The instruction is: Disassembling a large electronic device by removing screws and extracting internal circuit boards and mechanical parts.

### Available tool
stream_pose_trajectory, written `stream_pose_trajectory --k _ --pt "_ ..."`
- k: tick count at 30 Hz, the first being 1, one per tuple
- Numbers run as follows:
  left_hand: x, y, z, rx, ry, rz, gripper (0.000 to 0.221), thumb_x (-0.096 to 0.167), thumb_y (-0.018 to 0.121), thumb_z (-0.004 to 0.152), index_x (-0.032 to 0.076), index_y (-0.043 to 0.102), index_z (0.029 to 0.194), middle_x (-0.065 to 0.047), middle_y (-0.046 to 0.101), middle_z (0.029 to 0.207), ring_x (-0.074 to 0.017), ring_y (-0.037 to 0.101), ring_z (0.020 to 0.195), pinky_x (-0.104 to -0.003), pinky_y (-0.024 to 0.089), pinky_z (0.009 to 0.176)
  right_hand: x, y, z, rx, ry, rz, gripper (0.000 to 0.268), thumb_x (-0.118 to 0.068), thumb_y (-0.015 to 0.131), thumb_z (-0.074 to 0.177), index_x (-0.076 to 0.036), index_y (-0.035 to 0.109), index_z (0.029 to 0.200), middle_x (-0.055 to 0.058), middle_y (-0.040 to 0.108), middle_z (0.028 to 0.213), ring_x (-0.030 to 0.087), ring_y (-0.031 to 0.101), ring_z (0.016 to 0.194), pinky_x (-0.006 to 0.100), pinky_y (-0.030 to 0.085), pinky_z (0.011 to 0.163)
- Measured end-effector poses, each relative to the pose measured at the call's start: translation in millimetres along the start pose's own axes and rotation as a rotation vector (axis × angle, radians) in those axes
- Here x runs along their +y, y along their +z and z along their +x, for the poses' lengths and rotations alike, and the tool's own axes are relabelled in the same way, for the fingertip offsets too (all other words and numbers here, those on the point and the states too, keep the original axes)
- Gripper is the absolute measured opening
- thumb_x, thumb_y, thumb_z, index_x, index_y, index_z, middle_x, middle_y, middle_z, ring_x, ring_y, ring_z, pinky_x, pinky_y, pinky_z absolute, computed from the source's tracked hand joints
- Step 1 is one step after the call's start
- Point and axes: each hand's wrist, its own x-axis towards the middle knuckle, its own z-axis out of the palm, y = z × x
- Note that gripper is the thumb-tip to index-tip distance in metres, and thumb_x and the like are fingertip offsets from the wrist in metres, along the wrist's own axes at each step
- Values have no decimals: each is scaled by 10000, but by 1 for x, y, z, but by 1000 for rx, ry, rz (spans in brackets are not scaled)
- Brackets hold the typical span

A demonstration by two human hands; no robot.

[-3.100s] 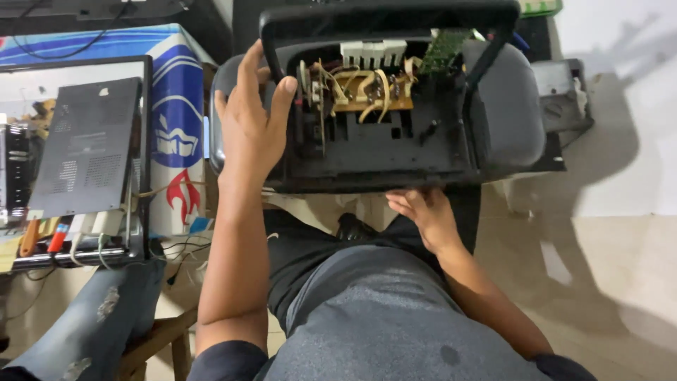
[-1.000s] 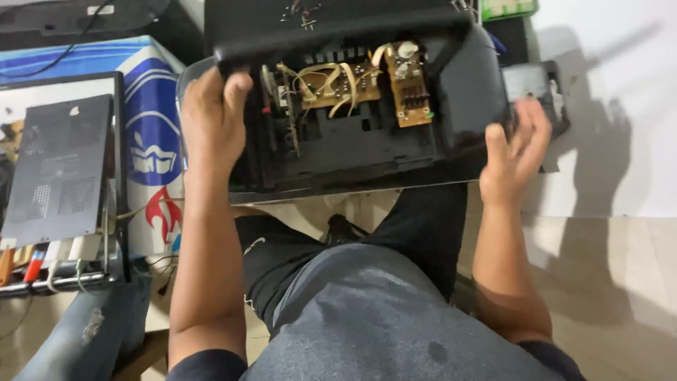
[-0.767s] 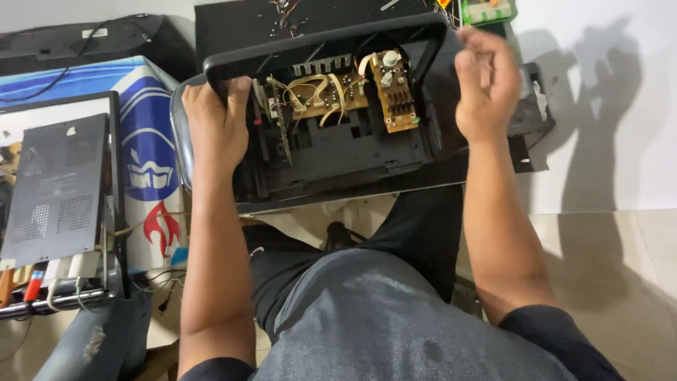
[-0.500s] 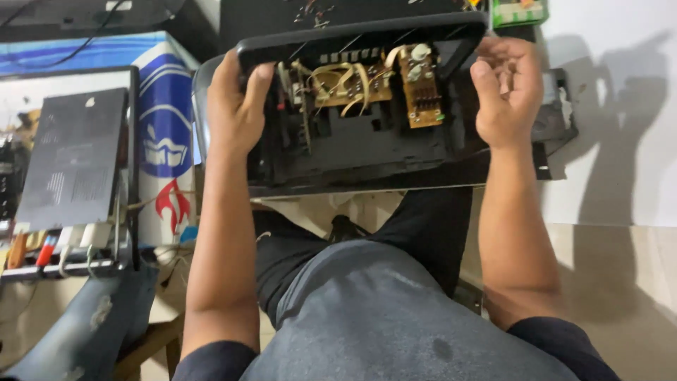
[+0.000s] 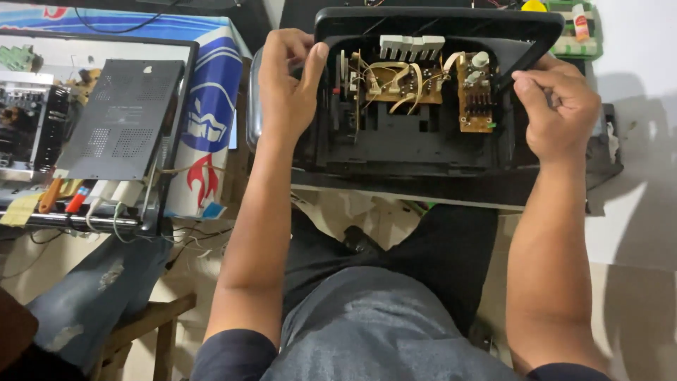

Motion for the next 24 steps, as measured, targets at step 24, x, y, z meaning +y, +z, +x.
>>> stream_pose_trajectory --k 24 --pt "-6 -7 -6 -432 -28 313 230 324 689 1026 165 817 1132 -130 554 1432 -364 469 1342 -581 404 1095 22 -10 -9 15 30 -12 246 -66 681 1232 142 748 1118 222 722 1064 249 589 913 417 441 783"
